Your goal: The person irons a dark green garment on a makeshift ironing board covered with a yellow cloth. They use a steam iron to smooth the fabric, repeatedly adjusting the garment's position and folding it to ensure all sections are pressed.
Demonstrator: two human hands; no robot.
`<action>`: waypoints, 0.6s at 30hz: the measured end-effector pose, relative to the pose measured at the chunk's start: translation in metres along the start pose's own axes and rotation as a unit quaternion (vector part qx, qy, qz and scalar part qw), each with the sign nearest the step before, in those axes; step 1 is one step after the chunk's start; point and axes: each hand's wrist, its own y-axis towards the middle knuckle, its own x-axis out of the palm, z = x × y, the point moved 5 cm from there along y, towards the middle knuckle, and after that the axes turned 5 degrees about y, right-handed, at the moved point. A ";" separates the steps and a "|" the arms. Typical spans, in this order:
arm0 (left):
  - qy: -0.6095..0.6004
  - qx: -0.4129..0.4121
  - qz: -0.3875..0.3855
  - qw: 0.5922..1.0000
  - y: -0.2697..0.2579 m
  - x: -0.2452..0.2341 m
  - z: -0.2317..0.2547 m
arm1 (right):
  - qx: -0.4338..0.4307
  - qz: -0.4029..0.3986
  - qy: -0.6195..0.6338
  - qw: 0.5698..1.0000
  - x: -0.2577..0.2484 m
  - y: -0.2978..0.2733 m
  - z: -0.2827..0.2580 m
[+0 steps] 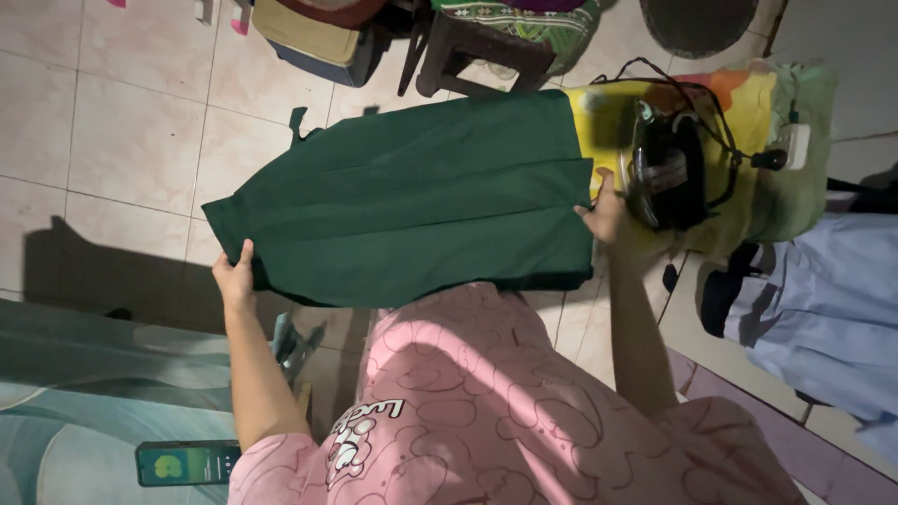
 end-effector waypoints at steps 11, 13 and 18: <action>0.004 0.048 -0.003 0.999 0.000 -0.013 -0.003 | -0.139 0.327 -0.227 0.907 -0.155 0.032 -0.013; -0.005 0.031 0.000 1.000 -0.001 -0.014 -0.007 | -0.005 0.192 -0.103 0.976 -0.166 0.060 0.015; -0.005 0.038 -0.010 0.999 0.000 -0.017 -0.008 | 0.029 0.057 0.039 0.997 -0.164 0.073 0.010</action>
